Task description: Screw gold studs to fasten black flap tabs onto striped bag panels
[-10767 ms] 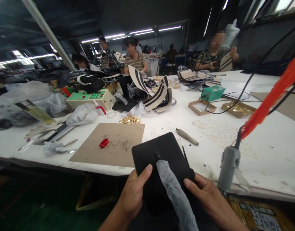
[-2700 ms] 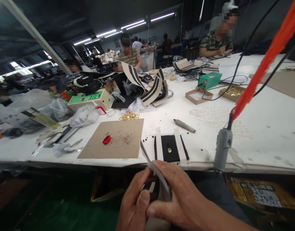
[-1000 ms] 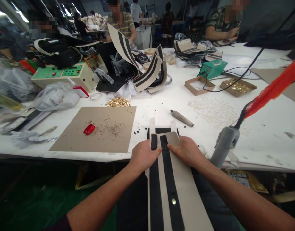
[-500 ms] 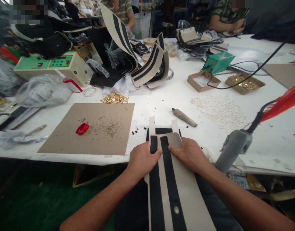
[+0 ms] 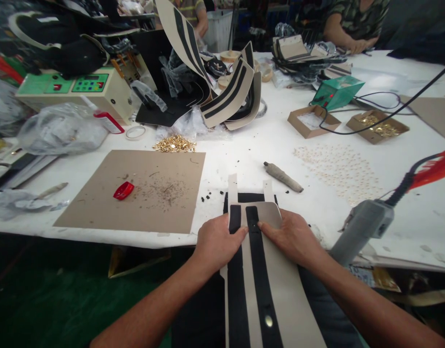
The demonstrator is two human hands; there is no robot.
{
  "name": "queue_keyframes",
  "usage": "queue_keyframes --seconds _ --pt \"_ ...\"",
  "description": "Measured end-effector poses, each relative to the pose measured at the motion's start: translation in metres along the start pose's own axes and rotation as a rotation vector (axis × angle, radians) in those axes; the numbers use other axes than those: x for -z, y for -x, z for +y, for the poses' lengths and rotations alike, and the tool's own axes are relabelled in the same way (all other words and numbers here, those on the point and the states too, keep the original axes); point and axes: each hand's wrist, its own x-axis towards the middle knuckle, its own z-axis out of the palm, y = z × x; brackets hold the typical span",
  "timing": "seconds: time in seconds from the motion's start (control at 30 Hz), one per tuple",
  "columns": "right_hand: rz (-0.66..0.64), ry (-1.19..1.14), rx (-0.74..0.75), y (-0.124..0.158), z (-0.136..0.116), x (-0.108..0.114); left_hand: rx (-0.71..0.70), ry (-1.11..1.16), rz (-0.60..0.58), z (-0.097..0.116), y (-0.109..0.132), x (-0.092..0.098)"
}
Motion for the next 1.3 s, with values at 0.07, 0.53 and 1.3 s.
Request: queue_keyframes --seconds 0.07,0.53,1.3 --pt "0.016 -0.041 0.046 0.015 0.007 -0.005 -0.057 -0.021 0.011 -0.004 0.015 -0.006" --pt "0.064 -0.300 0.235 0.060 0.013 -0.015 -0.224 0.245 0.078 -0.012 0.056 -0.011" --pt "-0.103 0.093 -0.012 -0.016 -0.006 0.003 -0.015 -0.124 0.002 0.010 -0.018 -0.001"
